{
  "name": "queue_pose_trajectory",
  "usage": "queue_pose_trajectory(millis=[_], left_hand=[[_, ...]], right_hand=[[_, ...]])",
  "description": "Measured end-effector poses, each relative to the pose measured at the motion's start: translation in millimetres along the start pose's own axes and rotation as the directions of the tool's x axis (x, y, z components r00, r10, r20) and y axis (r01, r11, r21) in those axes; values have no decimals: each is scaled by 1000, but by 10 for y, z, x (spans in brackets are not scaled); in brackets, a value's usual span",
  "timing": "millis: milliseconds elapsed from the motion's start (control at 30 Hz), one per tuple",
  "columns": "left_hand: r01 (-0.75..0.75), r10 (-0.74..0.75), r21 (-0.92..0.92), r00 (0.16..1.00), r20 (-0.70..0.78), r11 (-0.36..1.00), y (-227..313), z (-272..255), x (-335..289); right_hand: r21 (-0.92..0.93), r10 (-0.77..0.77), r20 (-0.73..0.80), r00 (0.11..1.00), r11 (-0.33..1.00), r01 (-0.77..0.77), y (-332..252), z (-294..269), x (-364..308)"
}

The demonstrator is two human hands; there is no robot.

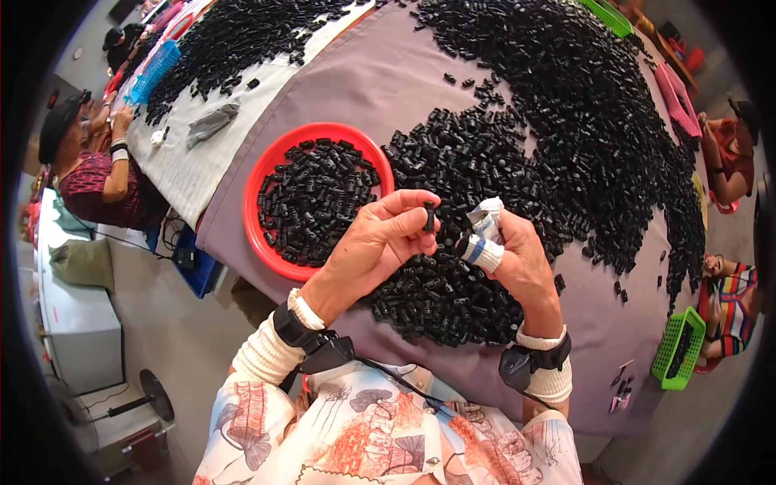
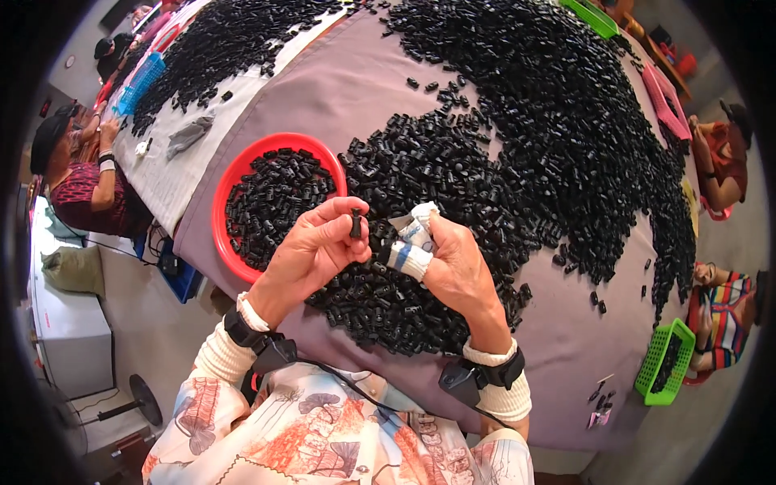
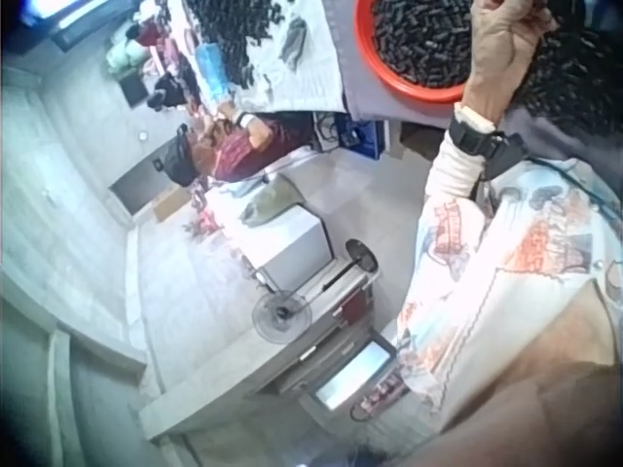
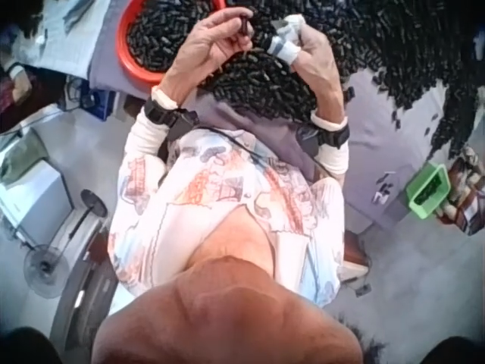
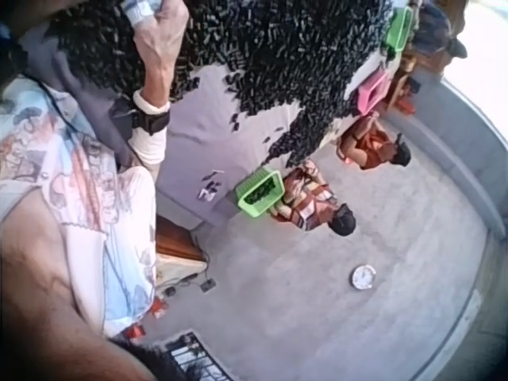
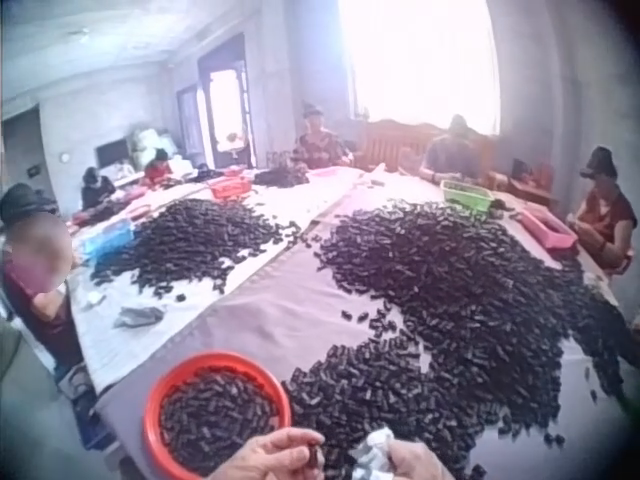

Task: Sort through small black plastic components on a table.

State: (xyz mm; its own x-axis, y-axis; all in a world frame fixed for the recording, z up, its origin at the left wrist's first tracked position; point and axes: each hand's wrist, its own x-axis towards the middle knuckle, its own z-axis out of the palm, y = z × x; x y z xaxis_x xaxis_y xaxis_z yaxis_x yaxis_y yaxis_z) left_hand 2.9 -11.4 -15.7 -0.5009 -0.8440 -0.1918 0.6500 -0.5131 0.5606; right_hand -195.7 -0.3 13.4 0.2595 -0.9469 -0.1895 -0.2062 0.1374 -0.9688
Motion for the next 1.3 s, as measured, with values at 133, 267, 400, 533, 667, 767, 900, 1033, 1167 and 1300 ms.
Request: queue_pose_trajectory(millis=[133, 267, 400, 533, 667, 767, 900, 1033, 1167, 1300], left_hand=[[4, -2, -95, 1000, 24, 995, 63, 46, -105], [-6, 13, -136, 999, 50, 991, 51, 51, -122], [1, 8, -155, 998, 60, 988, 63, 64, -138], [-5, 12, -147, 999, 49, 989, 61, 62, -136], [1, 4, -153, 999, 31, 988, 36, 55, -125], [-21, 18, -95, 999, -30, 995, 13, 91, -113], [-34, 31, -64, 998, -47, 997, 24, 123, -85], [-63, 61, -48, 997, -52, 997, 3, 85, -68], [-55, 57, 38, 997, -55, 998, -5, 128, -53], [-48, 49, 34, 999, -21, 998, 21, 136, -77]], right_hand=[[-123, -100, 22, 995, 987, 102, -110, 156, 52], [-166, -171, 47, 984, 970, 176, -93, 239, 124], [-166, -105, 62, 993, 980, 114, -142, 252, 132], [-147, -94, 66, 993, 984, 103, -143, 257, 142], [-152, -74, 62, 995, 985, 83, -147, 242, 129], [-138, -73, 57, 996, 987, 80, -144, 234, 126], [-105, -142, 3, 990, 984, 141, -116, 231, 96], [-134, -204, -70, 976, 972, 193, -161, 278, 52], [-100, -232, -97, 968, 970, 222, -127, 272, 31], [8, -191, -105, 976, 981, 192, -139, 273, 25]])
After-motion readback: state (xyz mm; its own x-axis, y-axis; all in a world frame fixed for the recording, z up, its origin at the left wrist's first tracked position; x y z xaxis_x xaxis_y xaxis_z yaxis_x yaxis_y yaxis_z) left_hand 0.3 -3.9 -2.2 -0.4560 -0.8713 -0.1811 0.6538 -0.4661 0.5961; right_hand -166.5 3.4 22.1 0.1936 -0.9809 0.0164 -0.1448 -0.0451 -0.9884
